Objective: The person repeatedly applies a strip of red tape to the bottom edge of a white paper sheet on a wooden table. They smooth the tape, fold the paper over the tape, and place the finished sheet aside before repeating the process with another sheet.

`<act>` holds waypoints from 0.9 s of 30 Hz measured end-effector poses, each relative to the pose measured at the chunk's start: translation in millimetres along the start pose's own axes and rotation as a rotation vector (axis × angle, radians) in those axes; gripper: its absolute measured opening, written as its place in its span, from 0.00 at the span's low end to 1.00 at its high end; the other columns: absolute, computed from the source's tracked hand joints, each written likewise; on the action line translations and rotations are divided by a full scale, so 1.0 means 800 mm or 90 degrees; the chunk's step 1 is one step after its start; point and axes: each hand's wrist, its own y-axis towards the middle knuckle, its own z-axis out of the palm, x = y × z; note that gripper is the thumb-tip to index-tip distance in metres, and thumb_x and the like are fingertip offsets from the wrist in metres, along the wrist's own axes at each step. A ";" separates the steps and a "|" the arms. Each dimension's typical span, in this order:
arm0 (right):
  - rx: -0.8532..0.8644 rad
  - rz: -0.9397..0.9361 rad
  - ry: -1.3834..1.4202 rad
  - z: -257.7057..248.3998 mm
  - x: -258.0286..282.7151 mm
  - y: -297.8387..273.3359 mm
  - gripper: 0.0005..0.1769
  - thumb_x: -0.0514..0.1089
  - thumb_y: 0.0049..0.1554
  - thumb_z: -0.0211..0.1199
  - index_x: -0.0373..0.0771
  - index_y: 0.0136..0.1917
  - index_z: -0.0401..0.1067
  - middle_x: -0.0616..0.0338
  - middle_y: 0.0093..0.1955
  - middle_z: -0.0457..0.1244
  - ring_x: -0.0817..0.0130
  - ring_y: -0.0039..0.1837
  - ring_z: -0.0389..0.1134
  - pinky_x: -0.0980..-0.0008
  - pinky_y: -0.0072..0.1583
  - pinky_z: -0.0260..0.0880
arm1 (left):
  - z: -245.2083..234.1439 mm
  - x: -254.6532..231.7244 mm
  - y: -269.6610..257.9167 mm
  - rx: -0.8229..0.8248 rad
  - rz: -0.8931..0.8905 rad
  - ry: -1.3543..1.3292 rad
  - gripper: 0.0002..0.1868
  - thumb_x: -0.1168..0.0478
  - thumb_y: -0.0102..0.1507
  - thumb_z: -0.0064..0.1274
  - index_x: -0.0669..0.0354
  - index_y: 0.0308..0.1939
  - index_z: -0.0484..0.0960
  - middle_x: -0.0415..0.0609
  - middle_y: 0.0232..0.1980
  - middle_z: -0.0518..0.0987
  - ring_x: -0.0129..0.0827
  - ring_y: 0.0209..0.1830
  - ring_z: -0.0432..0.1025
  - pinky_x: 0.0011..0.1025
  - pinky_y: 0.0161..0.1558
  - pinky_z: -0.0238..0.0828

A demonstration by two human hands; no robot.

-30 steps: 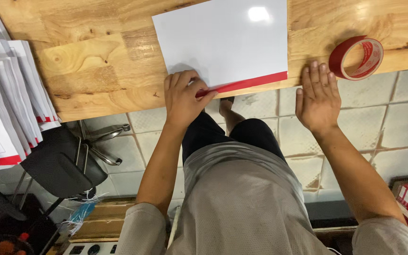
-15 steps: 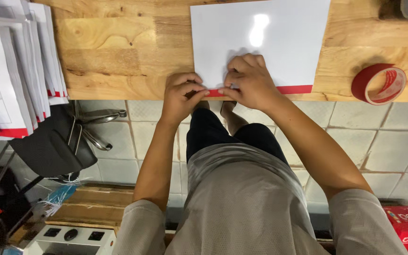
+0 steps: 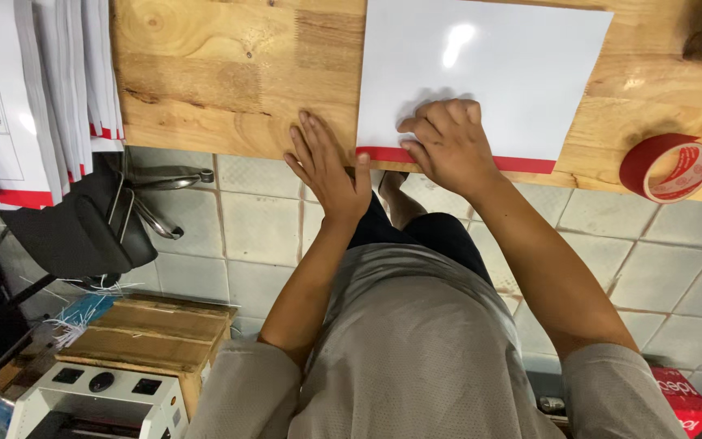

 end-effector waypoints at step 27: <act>0.029 0.279 -0.309 -0.181 -0.077 -0.148 0.28 0.48 0.63 0.61 0.32 0.72 0.70 0.47 0.78 0.61 0.55 0.79 0.61 0.50 0.77 0.59 | 0.023 -0.043 0.011 0.252 0.395 0.009 0.38 0.42 0.67 0.48 0.66 0.72 0.66 0.60 0.78 0.60 0.56 0.80 0.48 0.61 0.75 0.34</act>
